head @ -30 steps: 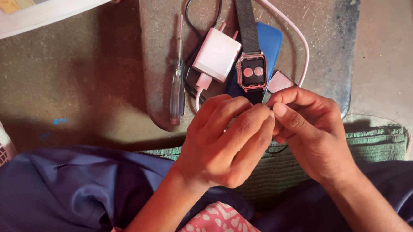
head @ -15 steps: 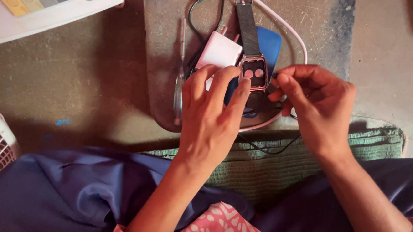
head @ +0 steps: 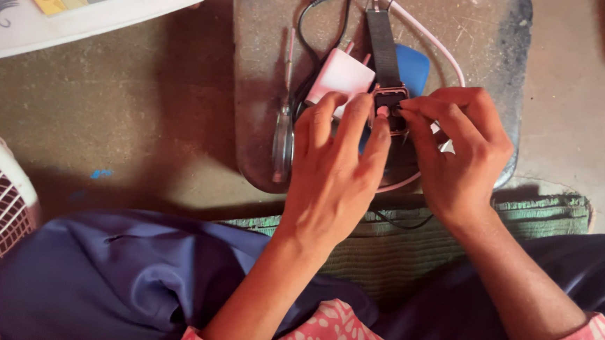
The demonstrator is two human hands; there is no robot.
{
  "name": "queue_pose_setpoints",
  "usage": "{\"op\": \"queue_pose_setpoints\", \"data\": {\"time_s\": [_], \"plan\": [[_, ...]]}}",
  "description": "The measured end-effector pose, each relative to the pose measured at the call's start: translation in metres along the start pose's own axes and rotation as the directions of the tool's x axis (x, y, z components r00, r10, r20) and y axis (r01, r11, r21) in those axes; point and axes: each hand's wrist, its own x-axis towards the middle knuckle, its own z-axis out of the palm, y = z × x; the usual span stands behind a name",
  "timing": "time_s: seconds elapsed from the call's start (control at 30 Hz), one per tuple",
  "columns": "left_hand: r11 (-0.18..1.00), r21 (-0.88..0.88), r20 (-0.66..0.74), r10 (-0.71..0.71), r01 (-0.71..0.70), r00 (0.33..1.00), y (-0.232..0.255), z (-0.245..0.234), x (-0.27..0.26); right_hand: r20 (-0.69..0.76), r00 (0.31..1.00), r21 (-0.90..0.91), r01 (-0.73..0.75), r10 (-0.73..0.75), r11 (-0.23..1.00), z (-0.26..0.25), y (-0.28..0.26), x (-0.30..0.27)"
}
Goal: The person removes a small black component from the back of a smartwatch, manipulates it with both hands, and then reattaches it. The person then picks up a small rectangular object and places it on the watch face.
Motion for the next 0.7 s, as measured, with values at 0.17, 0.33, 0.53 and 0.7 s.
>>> {"op": "queue_pose_setpoints", "data": {"time_s": [0.17,0.33,0.53,0.7], "plan": [[1.000,-0.021,0.019,0.014,-0.014,1.000,-0.001,0.001,0.000,0.005,0.998,-0.077,0.059,-0.058,0.995,0.003,0.003,-0.002],[0.999,-0.029,0.011,0.021,-0.021,1.000,-0.001,0.000,0.000,0.029,0.993,-0.113,0.117,-0.114,0.987,0.000,0.004,-0.002],[0.999,0.006,-0.004,0.037,-0.037,0.999,-0.002,0.000,0.001,0.086,0.991,-0.099,0.109,-0.100,0.989,-0.006,0.003,0.002],[0.999,0.001,-0.009,0.036,-0.036,0.999,-0.001,0.001,0.002,0.103,0.985,-0.078,0.144,-0.135,0.987,-0.008,0.004,0.004]]}}
